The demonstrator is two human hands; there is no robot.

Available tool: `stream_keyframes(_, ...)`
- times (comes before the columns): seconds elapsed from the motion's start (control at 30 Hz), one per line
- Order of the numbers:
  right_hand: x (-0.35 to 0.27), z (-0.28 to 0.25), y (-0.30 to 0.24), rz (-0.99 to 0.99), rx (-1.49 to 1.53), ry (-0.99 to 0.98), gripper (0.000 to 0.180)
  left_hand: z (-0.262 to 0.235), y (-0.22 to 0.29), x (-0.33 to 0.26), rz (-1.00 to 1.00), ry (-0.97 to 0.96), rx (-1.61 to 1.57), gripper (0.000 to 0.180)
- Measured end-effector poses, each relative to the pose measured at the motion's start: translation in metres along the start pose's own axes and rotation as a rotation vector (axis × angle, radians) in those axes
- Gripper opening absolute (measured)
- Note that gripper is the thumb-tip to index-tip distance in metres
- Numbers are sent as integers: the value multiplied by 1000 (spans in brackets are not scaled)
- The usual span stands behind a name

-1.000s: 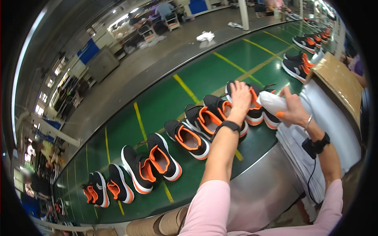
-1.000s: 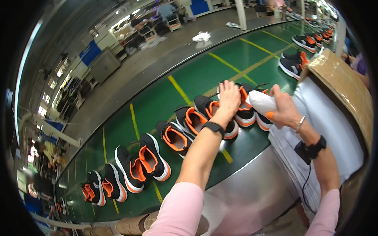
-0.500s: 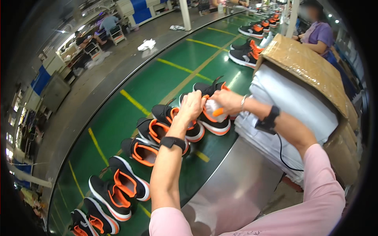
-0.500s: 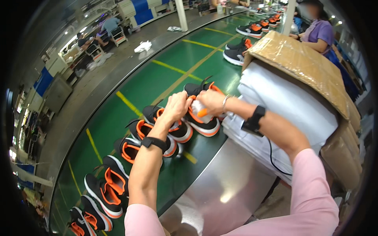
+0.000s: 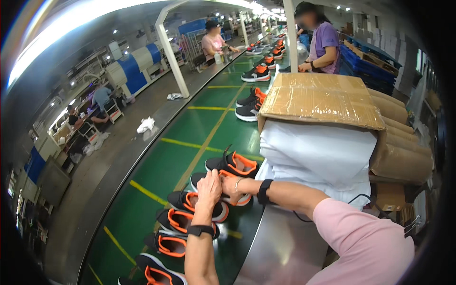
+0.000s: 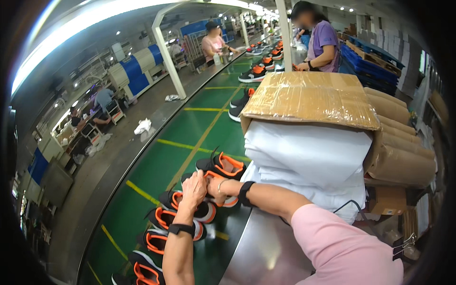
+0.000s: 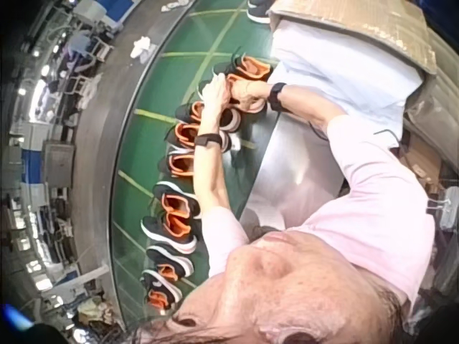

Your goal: Packaging manufactured shoes by inserting paper forms and wrapping them in tissue paper on a conveyor line.

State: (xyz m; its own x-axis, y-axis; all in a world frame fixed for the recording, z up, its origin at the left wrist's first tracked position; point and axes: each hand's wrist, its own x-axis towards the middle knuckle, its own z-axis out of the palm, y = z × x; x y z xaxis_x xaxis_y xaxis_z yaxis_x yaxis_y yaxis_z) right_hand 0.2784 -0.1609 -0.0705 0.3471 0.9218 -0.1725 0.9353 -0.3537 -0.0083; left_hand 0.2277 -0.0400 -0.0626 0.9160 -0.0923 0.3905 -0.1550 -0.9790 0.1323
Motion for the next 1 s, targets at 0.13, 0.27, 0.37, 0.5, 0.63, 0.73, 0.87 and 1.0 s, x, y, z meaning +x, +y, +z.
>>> stream_keyframes(0.13,8,19,37,-69,136,8,48,-37,16,-9,92,-37,119,31)
stream_keyframes(0.27,-48,-24,-17,-69,154,716,21,-156,27,-74,-98,-173,-146,25)
stream_keyframes(0.37,-86,-31,-80,-258,743,622,15,-231,36,-156,-200,-379,-360,19)
stream_keyframes(0.5,-122,-11,-188,-483,1212,264,10,-274,67,-284,-403,-613,-350,55)
stream_keyframes(0.63,-147,15,-277,-458,1447,-68,12,-241,115,-343,-516,-507,-390,63)
stream_keyframes(0.73,-161,25,-297,-368,1457,14,11,-225,121,-356,-488,-329,-346,61)
stream_keyframes(0.87,-165,13,-254,-290,1596,123,10,-238,120,-369,-503,-391,-280,68)
stream_keyframes(1.0,-178,-54,-186,-748,1416,142,15,-230,110,-293,-295,-240,-858,54)
